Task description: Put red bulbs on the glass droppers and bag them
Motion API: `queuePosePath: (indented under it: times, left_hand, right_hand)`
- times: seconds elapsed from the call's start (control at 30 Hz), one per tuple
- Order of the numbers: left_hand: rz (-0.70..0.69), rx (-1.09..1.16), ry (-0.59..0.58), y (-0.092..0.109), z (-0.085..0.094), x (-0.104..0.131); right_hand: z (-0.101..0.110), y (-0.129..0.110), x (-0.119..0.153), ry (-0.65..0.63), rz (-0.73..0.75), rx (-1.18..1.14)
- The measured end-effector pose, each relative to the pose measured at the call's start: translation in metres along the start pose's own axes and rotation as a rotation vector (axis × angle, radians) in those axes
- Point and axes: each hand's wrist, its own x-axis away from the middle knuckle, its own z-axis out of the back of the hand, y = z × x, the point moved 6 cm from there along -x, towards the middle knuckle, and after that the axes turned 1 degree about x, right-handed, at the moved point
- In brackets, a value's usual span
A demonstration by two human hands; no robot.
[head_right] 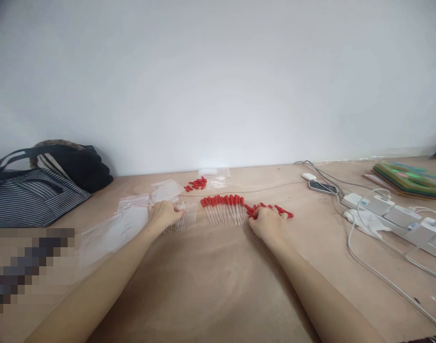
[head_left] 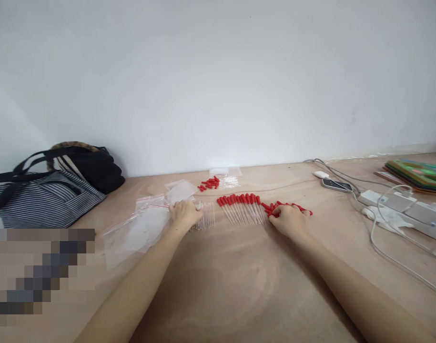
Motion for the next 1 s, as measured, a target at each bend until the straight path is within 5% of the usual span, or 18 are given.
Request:
queuePosePath:
  times: [0.4, 0.5, 0.63, 0.77, 0.87, 1.0]
  left_hand:
    - [-0.129, 0.006, 0.063, 0.013, 0.016, 0.021]
    - [-0.271, 0.088, 0.100, 0.013, 0.017, 0.046]
    - [-0.642, 0.381, 0.234, 0.017, 0.013, 0.089]
    - [-0.833, 0.366, 0.351, 0.017, 0.003, 0.115]
    - [-0.911, 0.357, 0.406, 0.020, 0.003, 0.122]
    - [-0.961, 0.369, 0.486, 0.022, 0.008, 0.125]
  right_hand:
    - [0.000, 0.000, 0.000, 0.064, 0.041, 0.023]
    - [0.004, -0.001, 0.003, 0.148, 0.055, 0.016]
    - [0.005, -0.004, 0.007, 0.260, 0.096, 0.029]
    - [0.006, -0.006, 0.010, 0.353, 0.157, 0.009]
    - [0.008, -0.019, 0.025, 0.407, 0.330, -0.142]
    - [0.001, -0.057, 0.063, 0.243, 0.706, -0.362]
